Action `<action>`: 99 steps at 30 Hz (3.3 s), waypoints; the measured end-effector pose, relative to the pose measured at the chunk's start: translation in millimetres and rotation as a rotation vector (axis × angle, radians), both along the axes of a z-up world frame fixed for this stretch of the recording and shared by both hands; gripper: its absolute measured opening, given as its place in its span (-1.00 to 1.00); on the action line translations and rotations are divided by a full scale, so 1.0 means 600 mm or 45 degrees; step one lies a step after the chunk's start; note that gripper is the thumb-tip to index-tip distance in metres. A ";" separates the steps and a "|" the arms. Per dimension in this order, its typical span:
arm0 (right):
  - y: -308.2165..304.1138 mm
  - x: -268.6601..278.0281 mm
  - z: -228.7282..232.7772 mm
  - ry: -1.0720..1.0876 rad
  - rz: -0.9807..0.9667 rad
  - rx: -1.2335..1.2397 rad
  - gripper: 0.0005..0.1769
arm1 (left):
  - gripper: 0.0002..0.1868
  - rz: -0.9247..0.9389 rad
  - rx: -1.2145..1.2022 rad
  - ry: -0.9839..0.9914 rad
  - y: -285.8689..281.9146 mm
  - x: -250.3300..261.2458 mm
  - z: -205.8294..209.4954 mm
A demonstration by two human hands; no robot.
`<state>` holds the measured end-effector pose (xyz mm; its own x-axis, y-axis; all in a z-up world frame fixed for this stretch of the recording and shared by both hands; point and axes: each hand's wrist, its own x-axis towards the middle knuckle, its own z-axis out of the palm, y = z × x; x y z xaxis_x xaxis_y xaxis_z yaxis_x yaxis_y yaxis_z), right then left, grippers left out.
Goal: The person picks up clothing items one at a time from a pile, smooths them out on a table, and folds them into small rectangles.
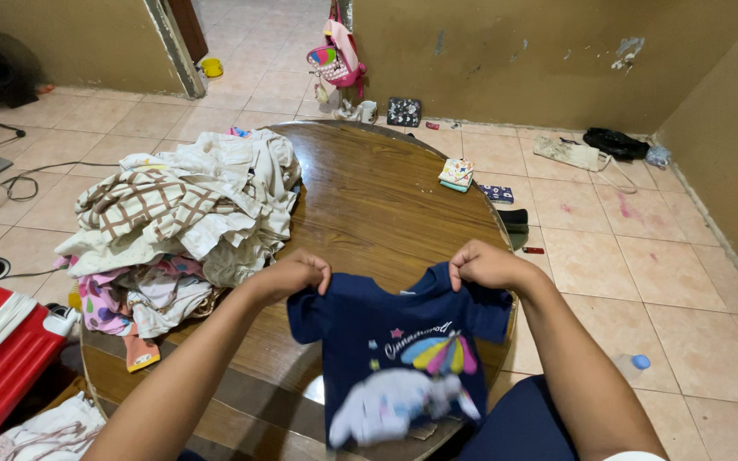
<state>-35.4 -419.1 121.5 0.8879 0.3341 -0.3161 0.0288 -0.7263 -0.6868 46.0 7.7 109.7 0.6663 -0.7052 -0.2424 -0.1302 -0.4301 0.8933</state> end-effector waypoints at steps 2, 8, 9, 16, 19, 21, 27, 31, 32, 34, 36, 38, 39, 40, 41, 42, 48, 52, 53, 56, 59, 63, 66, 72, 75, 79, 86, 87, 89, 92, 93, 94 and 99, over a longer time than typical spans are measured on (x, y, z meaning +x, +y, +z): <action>0.016 0.007 -0.009 -0.089 -0.097 -0.013 -0.60 | -0.78 -0.021 0.339 -0.318 -0.014 -0.005 0.006; 0.071 -0.004 0.031 -1.170 -0.350 -0.504 -0.72 | -0.80 0.090 0.562 -1.460 -0.052 -0.019 0.073; 0.076 -0.010 0.039 -1.388 -0.397 -0.527 -0.82 | -0.86 0.123 0.609 -1.575 -0.055 -0.016 0.090; 0.077 -0.020 0.027 -1.528 -0.400 -0.796 -0.91 | -0.79 0.188 0.761 -1.888 -0.044 -0.007 0.103; 0.085 -0.008 -0.022 -1.135 -0.246 -0.857 -0.88 | -0.75 0.131 0.848 -1.829 -0.027 0.007 0.041; 0.105 -0.017 -0.056 -0.884 -0.093 -0.891 -0.68 | -0.63 0.091 0.991 -1.706 -0.011 0.015 -0.015; 0.176 -0.053 -0.130 0.119 0.525 -0.224 -0.56 | -0.67 0.085 1.335 -1.290 0.027 0.030 -0.198; 0.167 -0.026 -0.141 0.004 0.331 -0.522 -0.53 | -0.63 -0.029 1.193 -1.160 0.010 0.010 -0.263; 0.159 -0.015 -0.149 -0.040 0.258 -0.664 -0.52 | -0.61 -0.042 1.149 -1.176 -0.005 0.004 -0.270; 0.131 0.011 -0.174 -0.292 0.188 -0.759 -0.47 | -0.55 -0.043 1.040 -1.161 -0.038 -0.011 -0.277; 0.104 0.025 -0.203 -0.398 0.146 -0.873 -0.41 | -0.47 -0.017 0.914 -1.094 -0.074 -0.026 -0.270; 0.090 0.028 -0.224 -0.355 0.136 -1.008 -0.35 | -0.43 -0.024 0.878 -0.962 -0.107 -0.042 -0.255; 0.091 0.026 -0.232 -0.250 0.140 -1.059 -0.35 | -0.41 -0.027 0.858 -0.898 -0.120 -0.049 -0.245; 0.099 0.020 -0.241 -0.145 0.144 -1.108 -0.34 | -0.41 -0.045 0.903 -0.890 -0.130 -0.055 -0.237; 0.108 0.013 -0.250 -0.037 0.146 -1.157 -0.34 | -0.40 -0.065 0.945 -0.882 -0.140 -0.061 -0.233; 0.117 0.008 -0.258 -0.057 0.160 -1.151 -0.43 | -0.40 -0.085 0.987 -0.873 -0.146 -0.065 -0.230; 0.186 -0.042 -0.276 -0.162 0.637 -1.113 -0.69 | -0.53 0.043 0.973 -0.911 -0.135 -0.053 -0.221; 0.248 -0.080 -0.223 0.136 0.786 -0.773 -0.54 | -0.55 0.105 1.042 -1.051 -0.101 -0.030 -0.211; 0.256 -0.086 -0.213 0.180 0.795 -0.574 -0.52 | -0.55 0.118 1.094 -1.060 -0.090 -0.023 -0.210; 0.269 -0.095 -0.199 0.141 0.746 -0.164 -0.52 | -0.59 0.190 1.231 -1.026 -0.060 0.000 -0.211; 0.247 -0.062 -0.181 -0.197 0.505 -0.222 -0.59 | -0.61 0.252 1.243 -0.992 -0.036 0.015 -0.218; 0.182 -0.013 -0.191 -0.460 0.263 -0.653 -0.39 | -0.54 0.369 1.140 -0.875 -0.032 0.020 -0.234; 0.156 0.007 -0.229 -0.377 0.140 -0.877 -0.24 | -0.27 0.384 1.058 -0.944 -0.039 0.025 -0.250; 0.209 -0.008 -0.212 0.214 0.198 -1.228 0.03 | -0.14 0.343 1.052 -0.700 -0.062 0.038 -0.243; 0.224 -0.015 -0.169 0.286 0.306 -1.272 0.03 | -0.17 0.293 0.964 -0.759 -0.071 0.052 -0.237; 0.211 0.020 -0.145 0.123 0.078 -1.101 -0.16 | -0.30 0.439 0.865 -0.817 -0.081 0.073 -0.255; 0.144 0.114 -0.229 -0.550 -0.196 -0.838 -0.26 | -0.30 0.515 0.728 -0.987 -0.110 0.152 -0.331; 0.143 0.129 -0.250 -0.562 -0.164 -0.807 -0.25 | -0.27 0.509 0.747 -0.945 -0.117 0.156 -0.336; 0.142 0.157 -0.277 -0.594 -0.094 -0.745 -0.22 | -0.20 0.515 0.824 -0.888 -0.129 0.163 -0.336; 0.157 0.188 -0.291 -0.429 -0.107 -0.680 -0.15 | -0.12 0.517 0.893 -0.851 -0.143 0.180 -0.324; 0.159 0.192 -0.291 -0.410 -0.154 -0.697 -0.11 | -0.10 0.513 0.906 -0.848 -0.145 0.185 -0.320; 0.162 0.194 -0.290 -0.392 -0.202 -0.714 -0.08 | -0.08 0.509 0.917 -0.845 -0.143 0.189 -0.317; 0.148 0.228 -0.275 -0.390 -0.339 -0.743 0.16 | 0.01 0.536 0.936 -0.917 -0.134 0.225 -0.312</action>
<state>101.6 -330.5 -43.3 0.9935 -0.0547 -0.1003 -0.0715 -0.9824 -0.1726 181.2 -72.5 -77.5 0.9720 -0.2330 0.0318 -0.2349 -0.9557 0.1771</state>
